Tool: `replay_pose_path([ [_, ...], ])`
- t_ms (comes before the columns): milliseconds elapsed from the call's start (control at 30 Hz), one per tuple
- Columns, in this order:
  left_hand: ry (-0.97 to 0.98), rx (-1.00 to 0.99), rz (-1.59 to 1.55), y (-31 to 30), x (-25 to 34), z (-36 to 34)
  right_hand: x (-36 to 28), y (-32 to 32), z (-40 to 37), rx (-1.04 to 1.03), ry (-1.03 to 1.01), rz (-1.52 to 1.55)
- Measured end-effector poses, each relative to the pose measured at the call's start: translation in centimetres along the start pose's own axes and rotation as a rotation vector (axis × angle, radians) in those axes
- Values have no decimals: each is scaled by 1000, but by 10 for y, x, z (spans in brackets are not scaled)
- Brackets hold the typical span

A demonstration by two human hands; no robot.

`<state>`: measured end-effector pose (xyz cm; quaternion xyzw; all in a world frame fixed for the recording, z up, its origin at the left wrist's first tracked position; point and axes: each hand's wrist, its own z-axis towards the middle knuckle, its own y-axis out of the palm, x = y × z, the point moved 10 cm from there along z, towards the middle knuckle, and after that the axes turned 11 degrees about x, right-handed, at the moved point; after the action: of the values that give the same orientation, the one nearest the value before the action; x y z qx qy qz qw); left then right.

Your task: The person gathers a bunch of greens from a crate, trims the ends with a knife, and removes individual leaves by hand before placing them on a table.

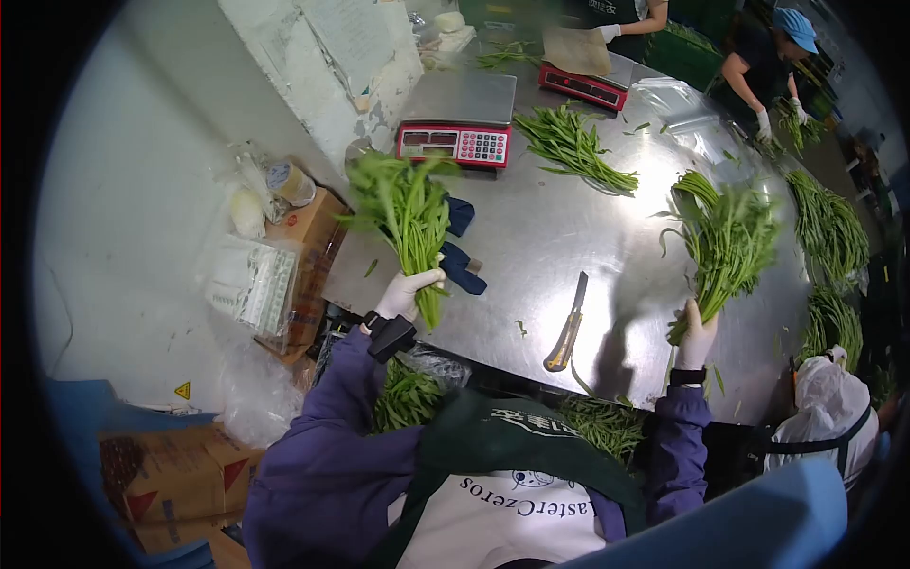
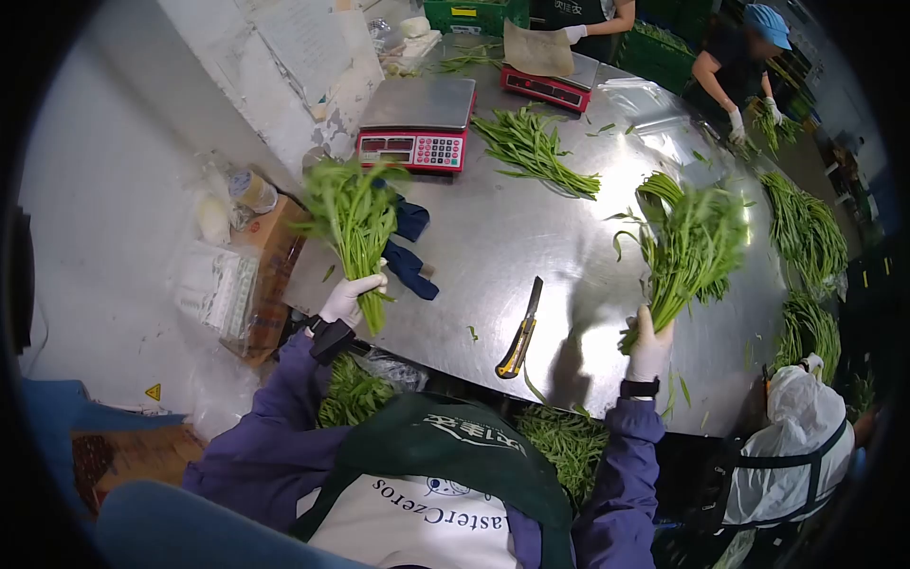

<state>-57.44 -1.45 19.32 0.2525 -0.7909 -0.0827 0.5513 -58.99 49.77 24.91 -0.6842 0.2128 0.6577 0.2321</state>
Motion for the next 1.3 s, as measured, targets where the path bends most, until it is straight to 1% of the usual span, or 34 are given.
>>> replay_pose_path([
  [33, -13, 1, -74, 12, -7, 0, 3, 2, -5, 39, 13, -55],
  [100, -49, -81, -164, 47, -29, 0, 40, 15, -6, 51, -87, -22],
  [133, -115, -49, -155, 53, -51, 5, 62, 25, -13, 26, -59, -60],
  [167, -171, -110, -187, 66, -69, 7, 92, 34, -20, -23, 63, -88],
  [200, -247, -156, -263, 78, -90, 8, 122, 43, -20, -86, 33, -60],
  [233, -352, -204, -351, 86, -117, 12, 144, 53, -33, -170, 226, -11],
  [300, -527, -140, -392, 96, -154, 8, 226, 40, -33, -211, 339, -184],
  [333, -509, -124, -389, 101, -157, 5, 217, 32, -33, -144, 203, -201],
  [367, -491, -106, -387, 105, -160, 3, 190, 35, -40, -81, 68, -217],
  [400, -540, -94, -435, 103, -172, 6, 166, 35, -47, -97, -3, -217],
  [433, -545, -89, -435, 104, -174, 3, 153, 36, -53, -98, 3, -222],
  [500, -561, -11, -482, 109, -165, 0, 103, 27, -60, 107, -313, -495],
  [533, -565, -6, -472, 116, -157, -4, 86, 42, -71, -17, -187, -196],
  [567, -564, -9, -472, 120, -158, -1, 63, 60, -86, -94, -198, -93],
  [633, -555, 13, -578, 129, -162, 7, 20, 97, -121, -243, -265, 18],
  [667, -571, -51, -618, 141, -158, 4, 6, 112, -136, -288, -360, -25],
  [700, -552, 44, -619, 148, -157, 2, -5, 127, -150, -332, -454, -67],
  [733, -569, 54, -657, 158, -165, 2, -14, 140, -158, -334, -518, -29],
  [767, -586, 67, -695, 169, -159, -7, -6, 148, -157, -310, -553, -80],
  [800, -614, -36, -652, 184, -151, -22, 6, 150, -152, -290, -519, -70],
  [867, -575, -29, -597, 189, -134, -32, 5, 151, -149, -271, -492, -56],
  [900, -540, -14, -546, 187, -131, -32, 7, 152, -150, -310, -480, -116],
  [933, -516, -8, -546, 180, -144, -21, 9, 153, -153, -350, -464, -176],
  [967, -512, -2, -551, 174, -152, -17, 23, 156, -155, -420, -374, -201],
  [1033, -333, -22, -267, 163, -148, -10, 54, 157, -160, -580, -122, -204],
  [1067, -256, 1, -263, 161, -141, -14, 59, 158, -161, -610, -127, -178],
  [1100, -240, -39, -201, 163, -141, -18, 63, 154, -155, -614, -127, -177],
  [1167, -157, -82, -10, 163, -144, -20, 81, 156, -165, -770, 223, -153],
  [1200, -157, -95, 16, 165, -149, -22, 80, 155, -165, -771, 226, -152],
  [1267, -129, -77, 153, 161, -154, -26, 89, 150, -169, -803, 295, -263],
  [1300, -114, -67, 228, 159, -156, -26, 95, 148, -167, -805, 295, -263],
])
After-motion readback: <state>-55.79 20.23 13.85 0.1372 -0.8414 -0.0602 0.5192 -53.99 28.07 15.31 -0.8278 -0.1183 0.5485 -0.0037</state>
